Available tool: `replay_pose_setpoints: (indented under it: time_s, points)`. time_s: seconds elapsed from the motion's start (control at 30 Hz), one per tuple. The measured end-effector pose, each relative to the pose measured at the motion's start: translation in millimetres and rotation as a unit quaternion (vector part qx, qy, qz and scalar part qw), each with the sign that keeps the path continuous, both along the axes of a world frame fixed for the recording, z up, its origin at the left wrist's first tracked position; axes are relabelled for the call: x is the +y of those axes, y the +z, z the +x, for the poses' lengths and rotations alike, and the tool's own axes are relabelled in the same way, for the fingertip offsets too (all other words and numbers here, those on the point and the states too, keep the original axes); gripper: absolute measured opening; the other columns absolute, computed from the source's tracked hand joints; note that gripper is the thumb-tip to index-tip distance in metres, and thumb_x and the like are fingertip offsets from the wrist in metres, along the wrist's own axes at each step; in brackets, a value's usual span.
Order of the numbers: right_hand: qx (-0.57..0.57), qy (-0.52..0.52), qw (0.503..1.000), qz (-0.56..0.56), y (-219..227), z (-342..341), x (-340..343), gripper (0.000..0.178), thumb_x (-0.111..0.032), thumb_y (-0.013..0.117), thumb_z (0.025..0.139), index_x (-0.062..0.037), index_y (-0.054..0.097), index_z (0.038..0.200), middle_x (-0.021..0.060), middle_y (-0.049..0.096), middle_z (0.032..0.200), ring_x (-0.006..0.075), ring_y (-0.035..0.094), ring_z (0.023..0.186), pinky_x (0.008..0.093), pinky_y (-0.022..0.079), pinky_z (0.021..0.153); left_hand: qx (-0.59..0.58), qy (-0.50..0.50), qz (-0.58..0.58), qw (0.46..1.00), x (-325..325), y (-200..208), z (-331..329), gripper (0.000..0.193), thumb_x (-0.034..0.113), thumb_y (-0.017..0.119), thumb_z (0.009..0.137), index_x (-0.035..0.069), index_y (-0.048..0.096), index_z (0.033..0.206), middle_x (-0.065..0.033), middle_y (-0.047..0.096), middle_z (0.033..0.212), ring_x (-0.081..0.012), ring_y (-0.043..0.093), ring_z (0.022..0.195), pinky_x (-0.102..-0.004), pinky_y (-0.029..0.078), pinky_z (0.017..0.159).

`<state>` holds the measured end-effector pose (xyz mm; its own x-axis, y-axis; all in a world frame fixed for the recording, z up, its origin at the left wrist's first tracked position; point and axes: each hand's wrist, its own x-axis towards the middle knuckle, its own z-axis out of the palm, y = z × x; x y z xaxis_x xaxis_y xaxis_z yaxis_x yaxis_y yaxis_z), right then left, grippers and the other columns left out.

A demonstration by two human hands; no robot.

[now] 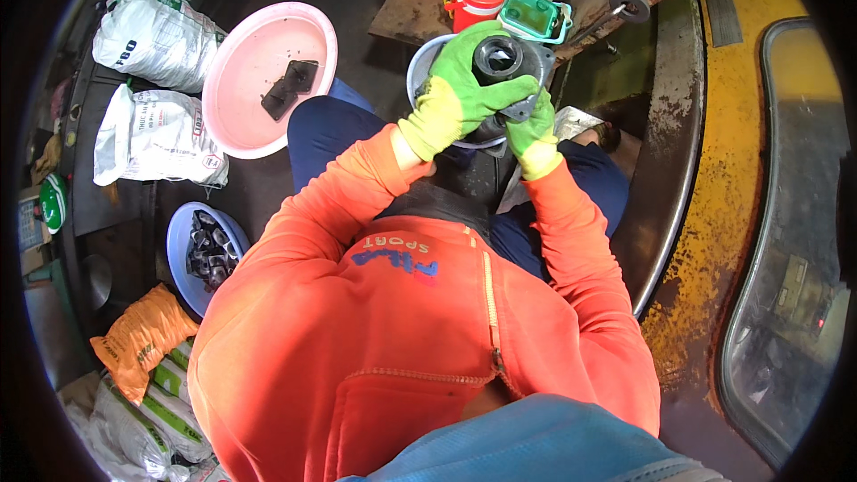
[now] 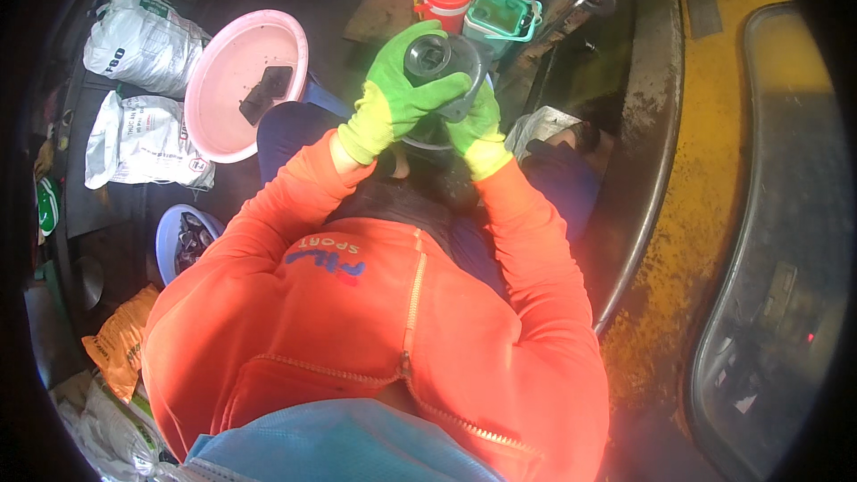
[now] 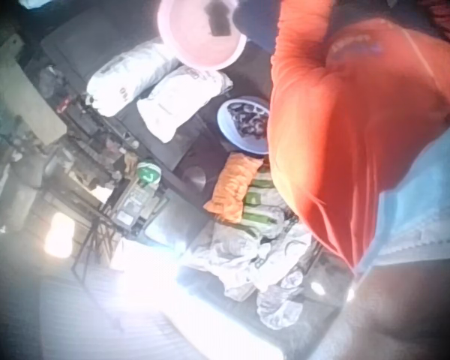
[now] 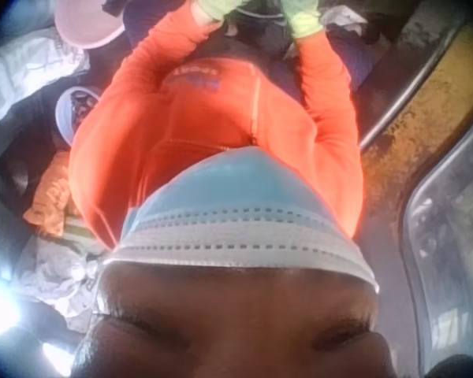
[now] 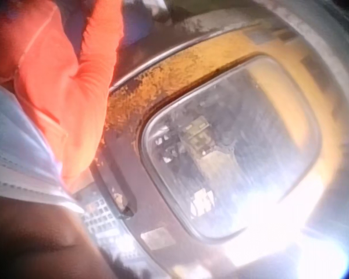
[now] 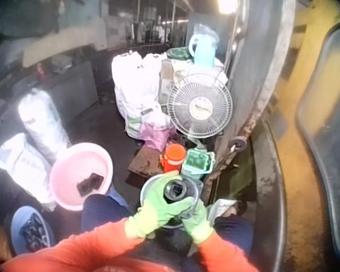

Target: The person sits on the floor and uses a metal rod to scrape and clean dark metal parts inside a rectangular tray. They repeatedly pick up parts, scrape them, and place them into a nearby bowl. The person also handles a larger cylindrical part, scraping its interior and exterior surfaces.

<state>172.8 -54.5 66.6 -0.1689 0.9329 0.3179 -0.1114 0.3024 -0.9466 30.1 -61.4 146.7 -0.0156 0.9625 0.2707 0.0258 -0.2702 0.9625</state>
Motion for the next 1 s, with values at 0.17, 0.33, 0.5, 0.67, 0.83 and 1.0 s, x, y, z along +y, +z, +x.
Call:
replay_pose_setpoints:
  time_s: [0.17,0.33,0.5,0.67,0.83,1.0]
  points:
    - [0.349,0.088,0.926,-0.116,-4.4,-10.0,0.7,0.041,-0.014,0.053,0.093,-0.0045,0.047,0.132,0.0105,0.055,0.129,0.0235,0.055,0.116,0.0368,0.044,0.100,-0.020,0.001,0.004,1.000,-11.6,2.5,14.6,0.060,0.017,0.084,0.068,0.000,0.056,0.118,-0.0083,0.061,0.108,-0.0167,0.059,0.097,-0.0307,0.049,0.086]
    - [0.021,-0.013,0.999,-0.028,14.5,-11.7,-2.0,0.041,-0.019,0.052,0.094,-0.0023,0.048,0.131,0.0120,0.056,0.126,0.0232,0.055,0.114,0.0364,0.044,0.099,-0.009,0.033,0.041,0.999,-11.9,1.3,16.0,0.052,0.014,0.082,0.070,0.000,0.057,0.114,-0.0080,0.062,0.105,-0.0156,0.059,0.095,-0.0310,0.049,0.083]
    - [0.112,0.085,0.988,-0.069,20.3,4.0,-2.8,0.039,-0.024,0.050,0.096,-0.0010,0.050,0.128,0.0125,0.058,0.123,0.0231,0.058,0.110,0.0367,0.045,0.098,-0.035,0.015,0.049,0.998,-3.7,-11.5,13.9,0.047,0.013,0.081,0.071,0.002,0.060,0.111,-0.0057,0.064,0.098,-0.0142,0.061,0.089,-0.0301,0.050,0.079]
    - [-0.162,0.055,0.985,0.032,14.7,20.1,0.5,0.034,-0.013,0.055,0.093,-0.0031,0.052,0.126,0.0093,0.060,0.118,0.0202,0.059,0.106,0.0326,0.047,0.094,-0.022,-0.023,0.030,0.999,5.8,-26.7,7.4,0.040,0.014,0.079,0.073,0.004,0.062,0.107,-0.0041,0.065,0.096,-0.0131,0.061,0.088,-0.0295,0.051,0.078]
    - [-0.143,0.083,0.985,0.041,18.3,18.8,-1.1,0.038,-0.006,0.062,0.088,-0.0053,0.053,0.125,0.0065,0.061,0.116,0.0177,0.059,0.103,0.0307,0.048,0.092,0.004,-0.070,0.018,0.997,13.2,-31.6,2.5,0.041,0.014,0.078,0.073,0.004,0.063,0.109,-0.0045,0.066,0.101,-0.0134,0.062,0.092,-0.0295,0.050,0.082]
    - [-0.057,0.149,0.987,-0.027,36.8,12.7,0.1,0.038,-0.006,0.065,0.085,-0.0051,0.054,0.121,0.0068,0.062,0.109,0.0176,0.059,0.101,0.0312,0.048,0.087,0.008,-0.180,0.009,0.984,20.4,-20.5,-13.5,0.043,0.023,0.080,0.066,0.005,0.066,0.102,-0.0060,0.067,0.099,-0.0176,0.064,0.090,-0.0311,0.050,0.083]
